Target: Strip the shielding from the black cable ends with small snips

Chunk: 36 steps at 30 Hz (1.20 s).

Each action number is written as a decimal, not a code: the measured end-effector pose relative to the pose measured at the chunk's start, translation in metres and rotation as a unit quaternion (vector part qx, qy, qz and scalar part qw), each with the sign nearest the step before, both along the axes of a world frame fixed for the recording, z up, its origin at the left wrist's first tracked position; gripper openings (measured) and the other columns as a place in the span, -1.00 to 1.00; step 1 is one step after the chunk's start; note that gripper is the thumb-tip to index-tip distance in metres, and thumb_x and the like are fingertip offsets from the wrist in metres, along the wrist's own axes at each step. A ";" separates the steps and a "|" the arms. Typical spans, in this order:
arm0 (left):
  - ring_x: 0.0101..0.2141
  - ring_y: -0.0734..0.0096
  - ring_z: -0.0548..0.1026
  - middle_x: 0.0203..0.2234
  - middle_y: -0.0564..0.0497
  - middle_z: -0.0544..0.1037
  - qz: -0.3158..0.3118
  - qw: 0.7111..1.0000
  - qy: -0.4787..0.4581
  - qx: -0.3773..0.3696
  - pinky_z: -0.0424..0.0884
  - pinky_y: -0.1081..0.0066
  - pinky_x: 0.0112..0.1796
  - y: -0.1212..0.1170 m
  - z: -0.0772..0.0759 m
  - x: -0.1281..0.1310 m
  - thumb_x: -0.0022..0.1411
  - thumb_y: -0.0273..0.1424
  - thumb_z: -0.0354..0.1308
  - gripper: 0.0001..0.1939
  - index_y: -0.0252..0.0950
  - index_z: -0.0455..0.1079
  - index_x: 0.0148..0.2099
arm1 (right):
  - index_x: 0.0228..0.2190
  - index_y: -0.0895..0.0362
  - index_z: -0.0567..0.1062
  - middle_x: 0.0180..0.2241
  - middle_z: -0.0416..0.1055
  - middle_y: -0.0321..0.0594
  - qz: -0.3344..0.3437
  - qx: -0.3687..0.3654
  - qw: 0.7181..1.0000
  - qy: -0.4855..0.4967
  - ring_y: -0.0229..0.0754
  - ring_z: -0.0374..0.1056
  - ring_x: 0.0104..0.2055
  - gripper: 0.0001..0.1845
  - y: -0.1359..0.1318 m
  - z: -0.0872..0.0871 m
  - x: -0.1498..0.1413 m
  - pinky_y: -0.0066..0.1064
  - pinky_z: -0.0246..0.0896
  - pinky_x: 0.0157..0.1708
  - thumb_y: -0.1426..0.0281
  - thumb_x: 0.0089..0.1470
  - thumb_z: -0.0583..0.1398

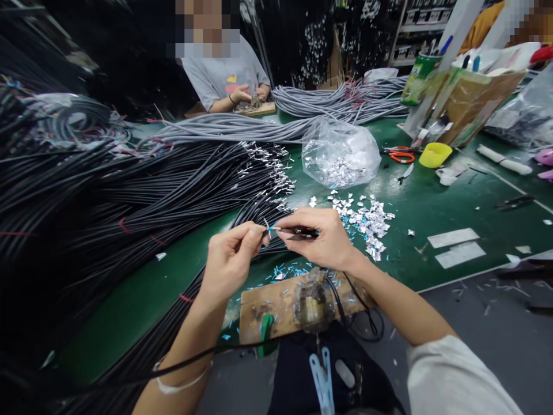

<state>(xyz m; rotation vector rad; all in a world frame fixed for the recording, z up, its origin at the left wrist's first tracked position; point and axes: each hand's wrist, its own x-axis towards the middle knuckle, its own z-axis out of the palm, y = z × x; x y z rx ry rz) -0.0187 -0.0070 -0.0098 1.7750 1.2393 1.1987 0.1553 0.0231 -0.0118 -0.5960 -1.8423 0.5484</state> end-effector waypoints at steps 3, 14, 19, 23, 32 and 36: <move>-0.59 0.60 0.18 -0.60 0.07 0.35 0.003 1.000 -0.005 -0.008 0.08 0.50 -0.55 0.000 -0.001 0.000 0.29 -0.26 -0.02 -0.64 -0.36 0.33 -0.49 | -0.39 0.27 0.55 -0.55 0.45 -0.24 -0.003 0.017 1.000 -0.004 -0.41 0.30 -0.55 -0.89 0.001 -0.004 0.000 -0.56 0.19 -0.56 0.49 -0.06 0.27; -0.65 0.63 0.01 -0.71 0.15 0.09 -0.035 0.992 -0.071 -0.096 -0.07 0.50 -0.61 0.002 -0.004 0.000 0.26 -0.15 -0.01 -0.57 -0.35 0.29 -0.51 | -0.43 0.16 0.56 -0.53 0.49 -0.28 -0.073 0.003 0.997 0.029 -0.39 0.32 -0.54 -0.93 -0.003 -0.008 -0.009 -0.52 0.25 -0.54 0.48 -0.03 0.24; -0.66 0.66 -0.03 -0.70 0.16 0.06 -0.056 0.977 -0.143 -0.146 -0.12 0.52 -0.64 0.004 -0.007 0.004 0.23 -0.11 0.01 -0.56 -0.35 0.23 -0.53 | -0.38 0.11 0.56 -0.48 0.52 -0.30 -0.148 0.075 0.985 0.047 -0.36 0.37 -0.49 -0.86 -0.006 -0.019 -0.015 -0.51 0.32 -0.49 0.53 -0.06 0.25; -0.67 0.68 -0.03 -0.68 0.16 0.07 -0.054 0.967 -0.178 -0.175 -0.14 0.54 -0.65 0.005 -0.011 0.004 0.23 -0.11 0.03 -0.57 -0.35 0.24 -0.51 | -0.18 0.10 0.51 -0.39 0.54 -0.28 -0.153 0.215 0.965 -0.005 -0.33 0.42 -0.39 -0.68 -0.002 -0.032 -0.009 -0.48 0.37 -0.42 0.58 0.00 0.19; -0.66 0.68 -0.01 -0.68 0.16 0.10 -0.041 0.969 -0.188 -0.157 -0.11 0.55 -0.64 0.007 -0.015 0.002 0.24 -0.15 0.04 -0.60 -0.35 0.27 -0.49 | -0.32 0.12 0.54 -0.44 0.51 -0.28 -0.154 0.098 0.983 0.003 -0.34 0.39 -0.45 -0.85 -0.008 -0.019 -0.012 -0.50 0.30 -0.51 0.48 -0.01 0.22; -0.66 0.67 0.01 -0.67 0.15 0.12 -0.038 0.974 -0.172 -0.145 -0.10 0.53 -0.64 0.007 -0.013 0.001 0.24 -0.14 0.04 -0.61 -0.35 0.28 -0.48 | -0.39 0.17 0.57 -0.55 0.42 -0.31 -0.116 -0.094 0.987 0.059 -0.42 0.19 -0.62 -0.85 -0.011 -0.013 -0.017 -0.54 0.06 -0.70 0.37 -0.07 0.28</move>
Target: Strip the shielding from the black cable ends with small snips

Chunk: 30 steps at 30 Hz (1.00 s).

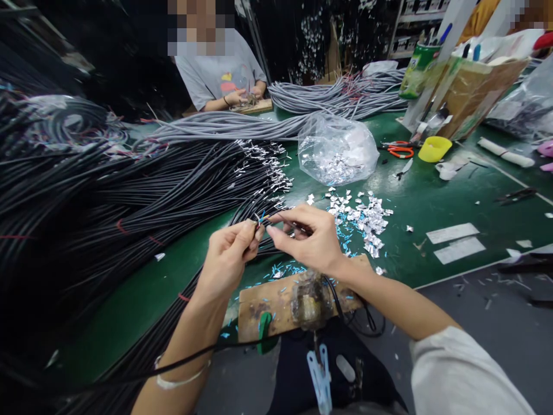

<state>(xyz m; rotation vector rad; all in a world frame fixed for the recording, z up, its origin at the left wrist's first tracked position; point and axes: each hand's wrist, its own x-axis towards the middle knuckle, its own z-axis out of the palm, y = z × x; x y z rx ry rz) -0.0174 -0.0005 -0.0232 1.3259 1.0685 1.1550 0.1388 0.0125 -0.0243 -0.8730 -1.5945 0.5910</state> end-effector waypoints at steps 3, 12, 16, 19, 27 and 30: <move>-0.66 0.65 0.01 -0.68 0.15 0.11 -0.006 1.000 0.018 0.005 -0.08 0.52 -0.64 0.000 0.002 0.000 0.23 -0.13 0.04 -0.60 -0.35 0.27 -0.49 | -0.43 0.17 0.59 -0.59 0.42 -0.32 0.025 -0.023 0.999 0.016 -0.42 0.17 -0.62 -0.87 0.002 0.001 -0.001 -0.53 0.06 -0.67 0.39 -0.04 0.25; -0.67 0.65 -0.03 -0.72 0.18 0.04 -0.025 0.999 0.043 0.005 -0.12 0.51 -0.65 -0.001 0.006 0.002 0.22 -0.11 0.04 -0.57 -0.34 0.22 -0.53 | -0.36 0.16 0.56 -0.46 0.50 -0.26 -0.060 0.145 0.984 -0.086 -0.35 0.33 -0.48 -0.86 0.003 -0.001 0.010 -0.47 0.25 -0.49 0.48 -0.06 0.24; -0.67 0.64 -0.01 -0.72 0.16 0.07 -0.002 0.997 0.078 0.022 -0.09 0.50 -0.65 -0.003 0.007 0.003 0.22 -0.12 0.04 -0.57 -0.34 0.26 -0.54 | -0.25 0.11 0.52 -0.41 0.52 -0.25 -0.061 0.270 0.944 -0.180 -0.31 0.38 -0.44 -0.75 0.004 -0.006 0.018 -0.47 0.27 -0.48 0.52 -0.03 0.21; -0.66 0.61 0.04 -0.72 0.14 0.13 0.035 0.988 0.142 0.055 -0.05 0.49 -0.63 -0.005 0.008 0.003 0.24 -0.16 0.03 -0.60 -0.35 0.33 -0.51 | -0.29 0.11 0.52 -0.46 0.50 -0.27 -0.039 0.269 0.939 -0.211 -0.32 0.36 -0.48 -0.79 0.006 -0.004 0.021 -0.48 0.23 -0.52 0.54 0.00 0.16; -0.60 0.57 0.16 -0.63 0.07 0.33 0.001 0.961 0.236 0.143 0.04 0.49 -0.55 -0.003 0.011 -0.003 0.29 -0.27 -0.04 -0.64 -0.34 0.33 -0.50 | -0.46 0.20 0.51 -0.58 0.38 -0.34 0.188 -0.116 0.970 -0.103 -0.40 0.18 -0.57 -0.79 0.015 0.007 0.017 -0.52 0.09 -0.59 0.33 0.09 0.16; -0.62 0.58 0.11 -0.67 0.09 0.27 -0.010 0.973 0.195 0.120 0.01 0.49 -0.58 -0.001 0.012 -0.005 0.29 -0.22 -0.05 -0.61 -0.34 0.29 -0.51 | -0.43 0.22 0.52 -0.53 0.42 -0.28 0.212 -0.140 0.964 -0.080 -0.37 0.24 -0.52 -0.76 0.017 0.009 0.016 -0.50 0.16 -0.54 0.29 0.07 0.18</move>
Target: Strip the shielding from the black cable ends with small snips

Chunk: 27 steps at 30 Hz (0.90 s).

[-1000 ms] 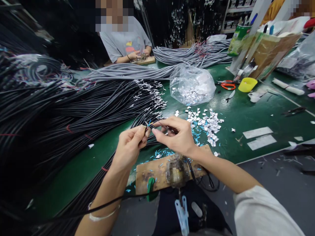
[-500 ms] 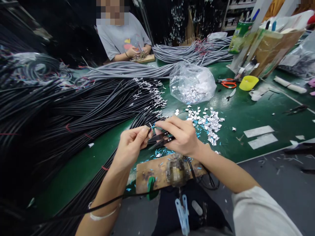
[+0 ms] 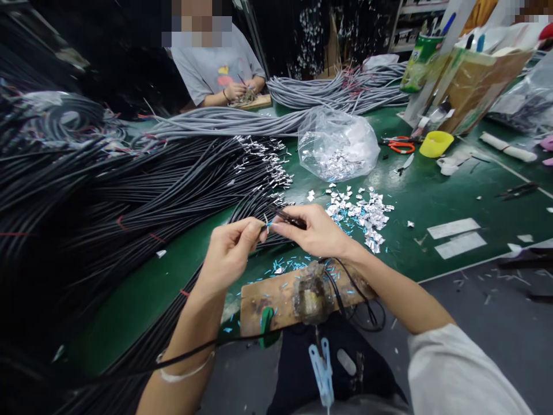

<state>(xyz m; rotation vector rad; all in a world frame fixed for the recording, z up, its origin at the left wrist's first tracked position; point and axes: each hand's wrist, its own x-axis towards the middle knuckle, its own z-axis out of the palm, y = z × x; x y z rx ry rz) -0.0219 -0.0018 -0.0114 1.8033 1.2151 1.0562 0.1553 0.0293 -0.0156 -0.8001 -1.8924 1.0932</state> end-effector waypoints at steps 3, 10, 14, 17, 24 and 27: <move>-0.64 0.59 0.04 -0.70 0.13 0.17 -0.002 0.999 -0.034 -0.016 -0.02 0.49 -0.59 0.000 0.000 -0.001 0.28 -0.19 -0.04 -0.59 -0.33 0.28 -0.52 | -0.36 0.23 0.54 -0.43 0.50 -0.21 -0.050 0.009 0.998 0.041 -0.34 0.35 -0.44 -0.81 -0.002 0.004 0.001 -0.48 0.27 -0.45 0.35 0.01 0.24; -0.65 0.60 -0.01 -0.72 0.15 0.10 -0.013 0.997 -0.062 -0.042 -0.06 0.47 -0.61 0.000 0.002 -0.002 0.26 -0.14 -0.03 -0.57 -0.33 0.27 -0.53 | -0.30 0.18 0.57 -0.42 0.56 -0.19 -0.037 -0.040 0.988 0.143 -0.27 0.47 -0.41 -0.80 -0.011 0.010 0.000 -0.48 0.41 -0.48 0.41 -0.04 0.28; -0.65 0.60 -0.02 -0.71 0.14 0.11 -0.019 0.997 -0.053 -0.050 -0.07 0.48 -0.62 -0.001 0.002 -0.003 0.27 -0.15 -0.04 -0.57 -0.33 0.28 -0.52 | -0.33 0.17 0.59 -0.42 0.56 -0.20 -0.054 -0.022 0.988 0.141 -0.25 0.48 -0.40 -0.82 -0.011 0.009 -0.001 -0.49 0.42 -0.50 0.42 -0.08 0.31; -0.65 0.60 -0.02 -0.71 0.14 0.10 -0.026 0.997 -0.048 -0.053 -0.08 0.48 -0.62 -0.001 0.002 -0.004 0.27 -0.15 -0.03 -0.58 -0.33 0.29 -0.52 | -0.35 0.16 0.59 -0.40 0.57 -0.20 -0.058 0.007 0.991 0.121 -0.25 0.48 -0.39 -0.85 -0.010 0.009 0.001 -0.50 0.43 -0.48 0.42 -0.06 0.30; -0.65 0.61 -0.02 -0.71 0.15 0.08 -0.037 0.995 -0.074 -0.064 -0.06 0.48 -0.60 0.000 0.004 -0.007 0.26 -0.13 -0.03 -0.57 -0.34 0.28 -0.52 | -0.27 0.15 0.58 -0.39 0.58 -0.20 -0.054 0.011 0.991 0.124 -0.25 0.50 -0.35 -0.81 -0.012 0.010 0.002 -0.49 0.44 -0.45 0.46 -0.01 0.25; -0.65 0.61 -0.01 -0.71 0.15 0.10 -0.039 0.996 -0.063 -0.058 -0.02 0.48 -0.59 0.000 0.005 -0.005 0.26 -0.14 -0.03 -0.57 -0.34 0.28 -0.53 | -0.29 0.15 0.59 -0.38 0.58 -0.20 -0.055 0.030 0.992 0.113 -0.27 0.49 -0.37 -0.82 -0.013 0.010 0.001 -0.50 0.44 -0.43 0.47 -0.02 0.27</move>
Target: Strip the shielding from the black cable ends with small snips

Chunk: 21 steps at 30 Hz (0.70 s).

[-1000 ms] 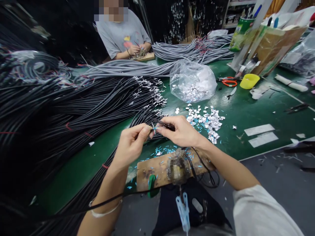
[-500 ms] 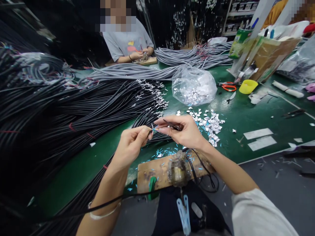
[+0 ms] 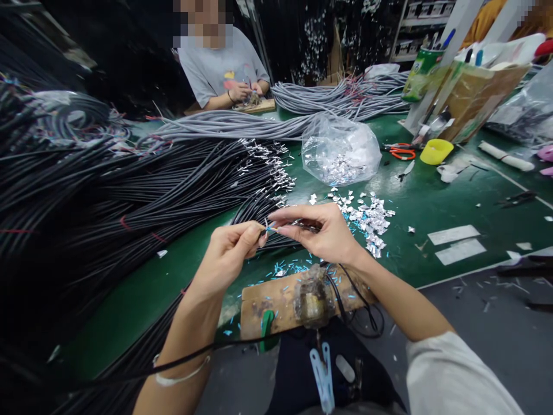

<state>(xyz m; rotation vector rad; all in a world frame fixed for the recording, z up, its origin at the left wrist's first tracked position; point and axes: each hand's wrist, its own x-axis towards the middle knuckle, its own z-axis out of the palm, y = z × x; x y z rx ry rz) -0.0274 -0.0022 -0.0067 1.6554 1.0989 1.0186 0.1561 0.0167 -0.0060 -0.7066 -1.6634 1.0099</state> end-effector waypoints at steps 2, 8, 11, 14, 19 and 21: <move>-0.65 0.61 0.00 -0.71 0.15 0.11 0.001 1.000 0.009 0.003 -0.01 0.48 -0.59 0.000 0.000 0.001 0.26 -0.15 -0.03 -0.58 -0.34 0.28 -0.53 | -0.30 0.16 0.59 -0.39 0.59 -0.20 -0.010 0.023 1.000 -0.011 -0.28 0.49 -0.40 -0.82 0.000 0.000 0.000 -0.52 0.42 -0.45 0.47 -0.03 0.27; -0.65 0.61 0.01 -0.70 0.13 0.14 0.003 1.000 0.021 0.013 -0.02 0.49 -0.60 0.000 -0.001 0.000 0.28 -0.18 -0.04 -0.58 -0.34 0.29 -0.52 | -0.30 0.17 0.59 -0.38 0.59 -0.21 -0.010 0.051 0.998 -0.033 -0.27 0.50 -0.38 -0.82 0.002 0.001 0.003 -0.51 0.43 -0.41 0.47 -0.01 0.26; -0.63 0.61 0.02 -0.69 0.13 0.15 0.003 1.000 0.024 0.011 -0.02 0.49 -0.59 0.000 0.000 -0.001 0.28 -0.16 -0.05 -0.57 -0.35 0.29 -0.51 | -0.29 0.17 0.59 -0.39 0.59 -0.22 -0.004 0.049 0.998 -0.039 -0.28 0.51 -0.39 -0.81 0.001 0.002 0.004 -0.54 0.43 -0.42 0.46 -0.02 0.27; -0.62 0.61 0.02 -0.67 0.13 0.15 0.003 1.000 0.023 0.006 -0.02 0.50 -0.58 -0.001 0.000 -0.001 0.29 -0.18 -0.05 -0.58 -0.35 0.28 -0.50 | -0.30 0.17 0.59 -0.39 0.59 -0.22 -0.006 0.050 0.998 -0.045 -0.29 0.51 -0.39 -0.81 0.002 0.002 0.004 -0.56 0.43 -0.43 0.46 -0.04 0.28; -0.63 0.62 0.00 -0.68 0.14 0.13 0.000 1.000 0.015 0.003 -0.03 0.49 -0.59 -0.001 0.000 0.000 0.28 -0.17 -0.04 -0.58 -0.35 0.28 -0.51 | -0.30 0.16 0.59 -0.39 0.59 -0.24 -0.012 0.060 0.997 -0.039 -0.30 0.51 -0.39 -0.81 0.002 0.002 0.003 -0.60 0.42 -0.43 0.49 -0.06 0.29; -0.64 0.62 -0.01 -0.69 0.15 0.11 0.000 1.000 0.014 0.000 -0.04 0.49 -0.59 -0.001 0.000 0.000 0.28 -0.17 -0.04 -0.58 -0.35 0.29 -0.51 | -0.31 0.16 0.59 -0.38 0.60 -0.24 -0.022 0.064 0.997 -0.042 -0.30 0.51 -0.39 -0.81 0.001 0.002 0.003 -0.59 0.42 -0.43 0.49 -0.06 0.29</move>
